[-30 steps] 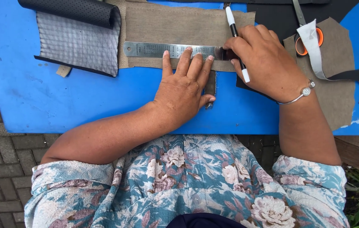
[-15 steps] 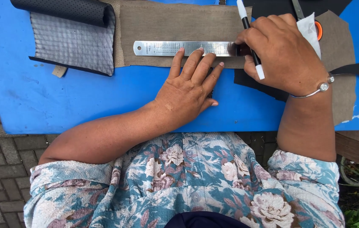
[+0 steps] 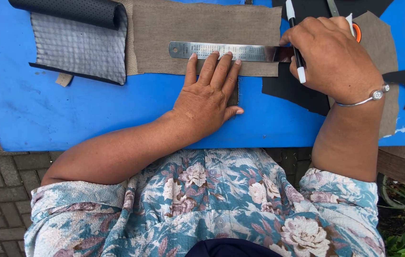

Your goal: Measuring and marking lines on leather pieces using a ruler and a white marker, followed by folding and aligning the material.

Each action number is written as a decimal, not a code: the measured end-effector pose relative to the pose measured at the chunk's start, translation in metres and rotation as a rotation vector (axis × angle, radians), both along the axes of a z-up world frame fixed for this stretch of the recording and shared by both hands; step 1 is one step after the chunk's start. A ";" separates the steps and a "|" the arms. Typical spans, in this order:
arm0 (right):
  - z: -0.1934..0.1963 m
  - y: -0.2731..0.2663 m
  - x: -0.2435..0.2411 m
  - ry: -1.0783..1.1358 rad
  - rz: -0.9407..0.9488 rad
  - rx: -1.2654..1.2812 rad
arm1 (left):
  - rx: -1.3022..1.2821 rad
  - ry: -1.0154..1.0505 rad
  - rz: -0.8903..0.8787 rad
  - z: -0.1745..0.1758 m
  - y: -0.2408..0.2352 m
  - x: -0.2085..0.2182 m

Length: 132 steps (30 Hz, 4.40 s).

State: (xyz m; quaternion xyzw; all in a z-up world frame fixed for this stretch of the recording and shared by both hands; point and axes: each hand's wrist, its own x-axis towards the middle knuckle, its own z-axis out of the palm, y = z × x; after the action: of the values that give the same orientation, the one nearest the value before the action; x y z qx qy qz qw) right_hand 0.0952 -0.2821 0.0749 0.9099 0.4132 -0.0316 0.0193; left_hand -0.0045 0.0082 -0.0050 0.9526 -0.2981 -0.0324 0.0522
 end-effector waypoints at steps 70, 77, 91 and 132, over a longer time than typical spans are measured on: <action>0.014 0.032 0.004 0.268 -0.212 0.744 | 0.125 -0.135 0.016 0.007 -0.004 0.005; 0.008 0.003 -0.002 0.080 -0.266 0.584 | 0.100 -0.117 0.021 0.005 -0.004 0.004; -0.007 -0.012 -0.003 0.108 -0.197 -0.015 | 0.100 -0.174 0.031 0.005 0.001 0.004; 0.011 0.038 -0.006 0.108 0.068 0.132 | 0.101 -0.077 0.044 0.011 -0.006 -0.015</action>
State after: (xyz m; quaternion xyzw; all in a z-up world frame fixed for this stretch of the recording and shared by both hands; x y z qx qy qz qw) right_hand 0.0894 -0.2436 0.0858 0.8915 0.4456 -0.0526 -0.0621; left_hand -0.0192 0.0025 0.0061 0.9608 -0.2769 -0.0098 -0.0066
